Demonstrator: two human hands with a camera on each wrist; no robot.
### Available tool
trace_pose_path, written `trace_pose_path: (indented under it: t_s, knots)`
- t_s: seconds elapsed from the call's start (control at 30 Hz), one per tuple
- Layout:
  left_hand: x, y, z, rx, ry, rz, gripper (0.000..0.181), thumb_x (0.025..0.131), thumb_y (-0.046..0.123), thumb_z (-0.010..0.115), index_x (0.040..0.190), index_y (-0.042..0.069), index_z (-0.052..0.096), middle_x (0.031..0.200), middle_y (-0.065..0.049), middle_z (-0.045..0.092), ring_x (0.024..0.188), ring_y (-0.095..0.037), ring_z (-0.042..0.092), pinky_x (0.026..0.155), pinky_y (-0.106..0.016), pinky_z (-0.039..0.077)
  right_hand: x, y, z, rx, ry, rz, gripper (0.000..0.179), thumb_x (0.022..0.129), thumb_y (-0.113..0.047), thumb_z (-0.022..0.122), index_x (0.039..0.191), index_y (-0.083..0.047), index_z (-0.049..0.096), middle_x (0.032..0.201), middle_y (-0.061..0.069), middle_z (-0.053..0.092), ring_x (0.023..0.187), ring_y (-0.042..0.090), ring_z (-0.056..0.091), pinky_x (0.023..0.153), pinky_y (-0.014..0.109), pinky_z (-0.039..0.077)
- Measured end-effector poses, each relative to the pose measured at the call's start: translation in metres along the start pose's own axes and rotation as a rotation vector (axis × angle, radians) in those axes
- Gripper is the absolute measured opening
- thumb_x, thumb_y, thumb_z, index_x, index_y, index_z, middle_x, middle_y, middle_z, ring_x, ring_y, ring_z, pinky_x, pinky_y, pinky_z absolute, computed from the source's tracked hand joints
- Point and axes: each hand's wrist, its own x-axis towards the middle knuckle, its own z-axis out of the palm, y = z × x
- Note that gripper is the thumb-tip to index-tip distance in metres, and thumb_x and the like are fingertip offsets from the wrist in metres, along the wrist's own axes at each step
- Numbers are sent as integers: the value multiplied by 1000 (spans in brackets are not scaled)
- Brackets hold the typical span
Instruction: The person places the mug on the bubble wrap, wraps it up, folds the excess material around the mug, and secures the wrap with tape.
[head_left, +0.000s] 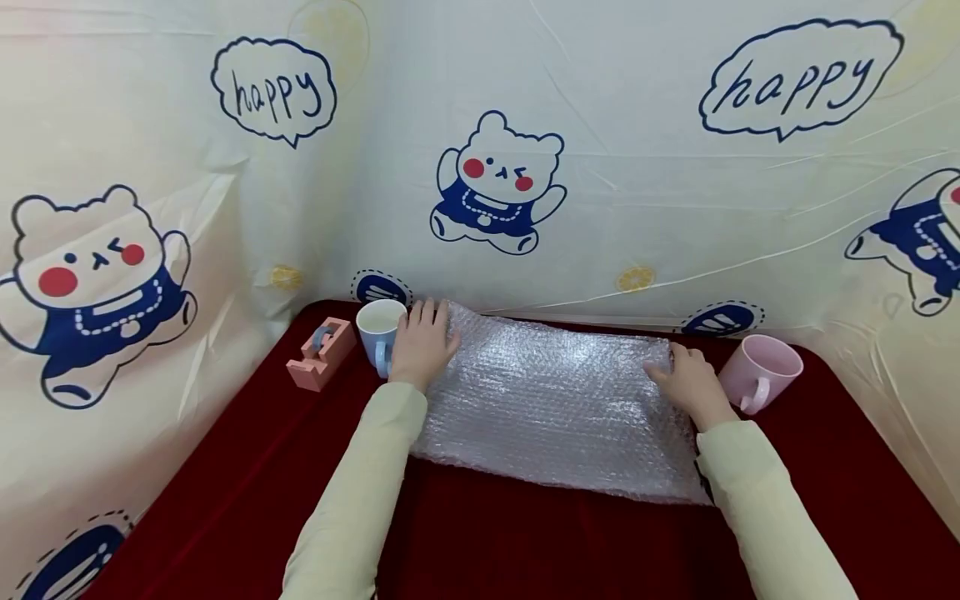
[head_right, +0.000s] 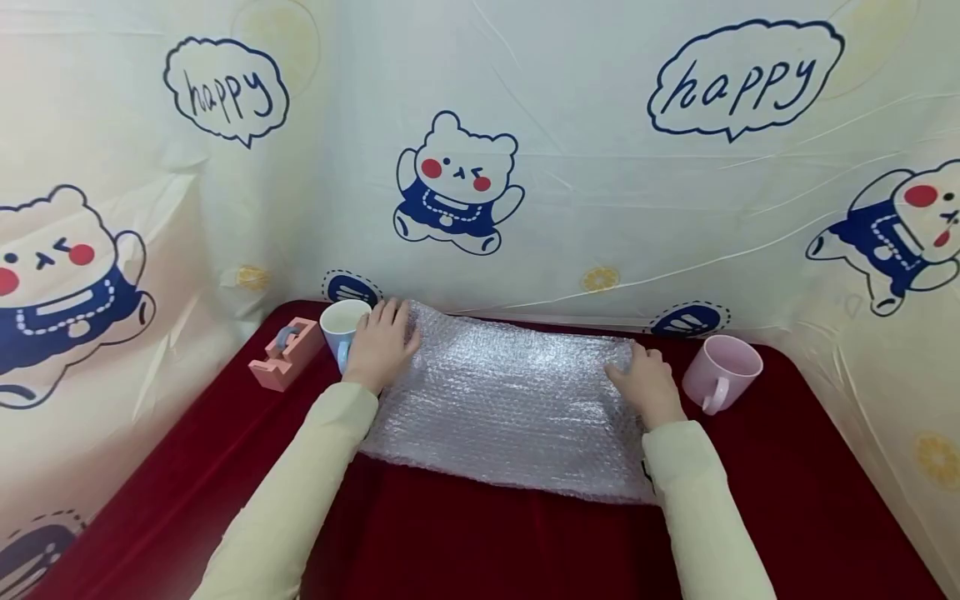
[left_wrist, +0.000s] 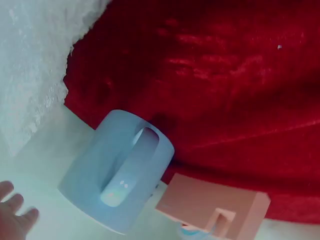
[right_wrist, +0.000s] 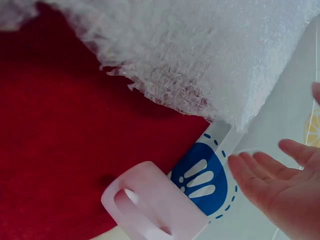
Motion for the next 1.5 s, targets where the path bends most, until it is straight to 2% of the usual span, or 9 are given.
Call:
trace_pose_path:
  t_s: [0.07,0.23,0.4,0.6,0.77,0.97,1.1,1.27,1.5]
  knots:
    - [-1,-2,-4,-54,75,-6,49,98,30,47,136,0,44,137,-22,50,129,-38,45,108,-49,38,-2,4,-2,12,2,-21,71,96,-35,49,140,16,26,136,45,31,123,59,35,102,65,33]
    - [-2,-17,-6,-148,206,-80,35,98,25,48,118,-3,56,112,-22,63,103,-38,60,87,-47,52,-6,17,-4,30,-15,-60,60,96,-29,50,131,18,39,122,42,49,109,50,52,94,58,44]
    - [-8,-35,-9,-202,248,-199,34,98,26,50,115,-2,58,106,-21,65,93,-38,64,72,-51,56,-13,27,-5,55,-51,-35,55,95,-26,51,126,18,44,116,39,55,100,45,57,87,53,49]
    - [-20,-54,-10,-279,211,-392,37,100,31,44,112,-2,55,107,-21,61,96,-38,60,77,-53,52,-21,41,-2,81,-48,-20,47,94,-20,53,119,20,49,111,38,58,97,46,59,84,52,49]
    - [-31,-66,-4,-305,180,-449,40,100,33,42,109,-5,53,104,-24,59,94,-40,59,77,-54,51,-26,52,4,140,-53,27,46,94,-19,52,117,20,50,109,38,59,92,43,60,82,51,50]
    - [-41,-78,6,-351,46,-511,53,102,38,34,120,-9,51,116,-29,57,108,-44,56,91,-58,45,-31,62,8,241,-77,65,44,95,-22,54,112,19,54,90,27,64,77,24,60,69,35,53]
    - [-45,-83,11,-513,-53,-534,56,104,41,27,125,-5,51,120,-29,56,109,-42,55,94,-54,43,-33,66,10,312,-103,93,43,94,-21,56,109,19,56,84,19,64,73,17,57,66,28,53]
    - [-45,-86,13,-757,-120,-548,61,103,46,24,128,-2,50,124,-26,54,103,-35,51,90,-46,41,-33,68,11,376,-136,120,40,94,-20,57,106,18,56,86,18,64,74,16,57,69,29,55]
    - [-45,-83,10,-1086,-217,-611,62,101,48,30,138,-2,39,141,-23,40,126,-33,45,108,-46,40,-32,68,12,409,-144,126,38,94,-20,57,105,16,58,90,18,65,76,15,58,70,30,55]
